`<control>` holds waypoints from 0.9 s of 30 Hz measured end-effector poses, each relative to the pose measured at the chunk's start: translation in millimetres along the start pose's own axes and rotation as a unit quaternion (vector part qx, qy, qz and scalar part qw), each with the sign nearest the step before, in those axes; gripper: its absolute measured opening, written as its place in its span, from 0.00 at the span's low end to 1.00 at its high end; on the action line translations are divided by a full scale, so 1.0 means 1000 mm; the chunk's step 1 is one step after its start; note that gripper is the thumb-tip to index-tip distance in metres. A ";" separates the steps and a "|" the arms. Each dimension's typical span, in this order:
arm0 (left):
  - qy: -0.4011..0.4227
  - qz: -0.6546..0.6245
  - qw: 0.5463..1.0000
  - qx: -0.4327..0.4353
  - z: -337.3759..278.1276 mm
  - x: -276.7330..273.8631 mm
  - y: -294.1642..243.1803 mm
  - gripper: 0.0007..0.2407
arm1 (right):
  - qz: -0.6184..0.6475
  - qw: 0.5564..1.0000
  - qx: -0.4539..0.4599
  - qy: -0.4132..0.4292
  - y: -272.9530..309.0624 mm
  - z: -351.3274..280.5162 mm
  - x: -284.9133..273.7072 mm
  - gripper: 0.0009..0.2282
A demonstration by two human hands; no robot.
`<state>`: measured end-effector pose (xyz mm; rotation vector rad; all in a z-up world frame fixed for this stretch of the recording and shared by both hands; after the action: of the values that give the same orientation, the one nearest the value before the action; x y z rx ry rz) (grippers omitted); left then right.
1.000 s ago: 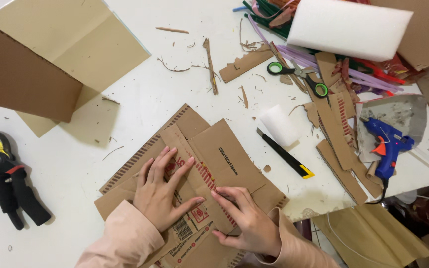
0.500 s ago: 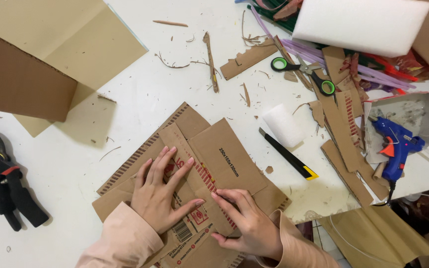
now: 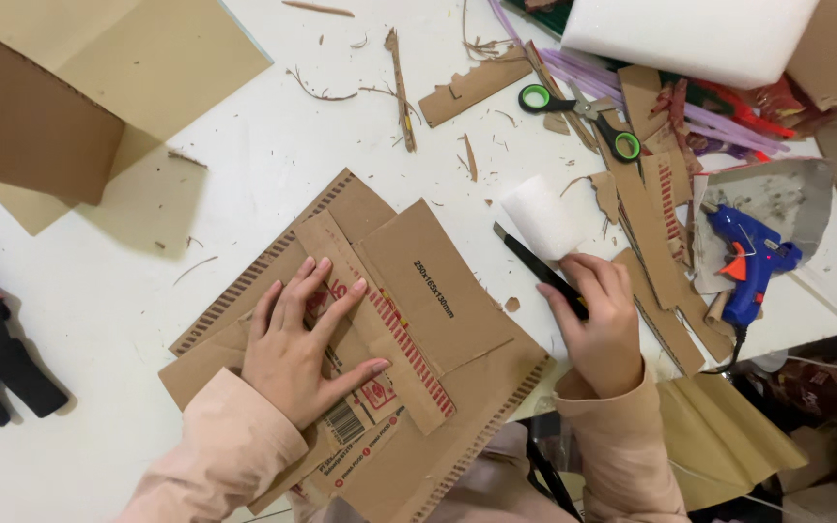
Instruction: The person folds and assembles a cardboard box by hand, uses a utility knife to score and cut the cardboard, and inserts a block of white foam inside.
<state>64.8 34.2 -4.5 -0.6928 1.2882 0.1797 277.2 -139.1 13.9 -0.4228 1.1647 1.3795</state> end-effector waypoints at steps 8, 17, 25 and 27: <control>-0.020 0.010 1.000 0.005 -0.001 -0.003 -0.003 0.30 | -0.120 0.990 -0.072 0.011 0.005 -0.004 0.001 0.08; -0.042 0.050 0.997 0.034 0.002 -0.011 -0.012 0.30 | 0.100 0.988 0.116 0.007 0.048 -0.004 -0.017 0.10; -0.044 0.102 0.992 0.062 0.003 -0.013 -0.022 0.38 | 0.152 0.979 -0.055 0.126 0.114 0.011 0.070 0.19; -0.030 0.132 0.989 0.057 0.002 -0.005 -0.020 0.42 | 0.114 0.980 -0.029 0.161 0.110 0.009 0.087 0.19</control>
<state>74.8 21.1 7.5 -0.4137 1.3186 0.3375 163.5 -60.2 -12.0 -0.5842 1.4766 1.5863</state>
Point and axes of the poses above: each hand's wrist, its own z-axis towards the middle knuckle, its own x-axis out of the palm, y = z × x, the point moved 8 cm from there along z, towards the middle knuckle, and after that the axes turned 9 degrees about -x, right-handed, at the moved point
